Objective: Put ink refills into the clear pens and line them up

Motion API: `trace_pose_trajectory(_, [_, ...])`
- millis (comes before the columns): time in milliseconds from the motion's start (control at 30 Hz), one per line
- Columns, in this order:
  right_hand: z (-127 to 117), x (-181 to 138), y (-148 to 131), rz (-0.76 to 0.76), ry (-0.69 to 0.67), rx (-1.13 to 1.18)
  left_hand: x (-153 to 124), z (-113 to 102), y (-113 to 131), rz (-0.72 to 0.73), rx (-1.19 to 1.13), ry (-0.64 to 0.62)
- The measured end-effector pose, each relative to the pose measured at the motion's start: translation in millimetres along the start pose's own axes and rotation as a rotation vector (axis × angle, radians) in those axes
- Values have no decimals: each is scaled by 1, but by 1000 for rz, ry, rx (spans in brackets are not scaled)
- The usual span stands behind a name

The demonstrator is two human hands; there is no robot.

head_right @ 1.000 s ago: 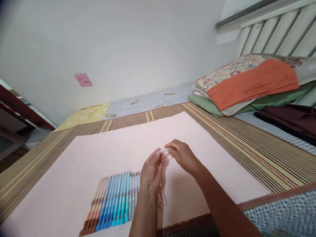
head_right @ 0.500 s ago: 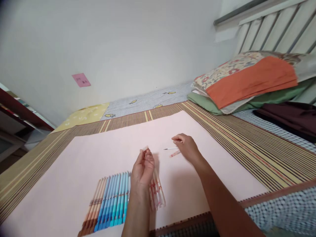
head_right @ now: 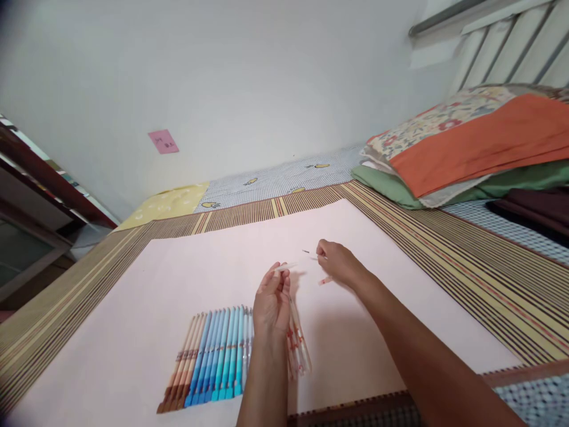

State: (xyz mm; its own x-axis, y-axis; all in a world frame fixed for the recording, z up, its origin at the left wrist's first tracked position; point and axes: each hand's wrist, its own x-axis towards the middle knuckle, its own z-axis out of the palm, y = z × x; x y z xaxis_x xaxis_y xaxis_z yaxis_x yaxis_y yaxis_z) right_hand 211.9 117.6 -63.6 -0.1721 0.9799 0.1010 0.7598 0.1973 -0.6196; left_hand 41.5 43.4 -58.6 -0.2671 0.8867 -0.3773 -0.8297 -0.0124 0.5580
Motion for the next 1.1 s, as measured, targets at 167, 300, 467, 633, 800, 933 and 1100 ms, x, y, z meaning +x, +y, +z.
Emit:
trace_pose_trajectory(167, [-10, -37, -13, -17, 208, 503, -1, 1, -3, 23, 13, -1])
trace_pose_trajectory(300, [-6, -60, -17, 92, 284, 607, -1, 0, -1, -30, -32, -20])
trace_pose_trajectory(467, [-4, -71, -26, -7, 322, 590, 1, -2, -1, -89, -105, -16])
trace_pose_trajectory(633, [-10, -73, -33, -145, 341, 452, 0, -1, -1, -112, -131, -12])
trace_pose_trajectory(800, [-12, -75, -29, -172, 315, 378, -4, 2, 1, -100, -137, -16])
trace_pose_trajectory(933, [-14, -76, -28, -191, 322, 289, -8, 5, 1, -70, -89, -44])
trace_pose_trajectory(1100, [-15, -78, -32, -206, 303, 251, -10, 5, -2, -58, -41, -84])
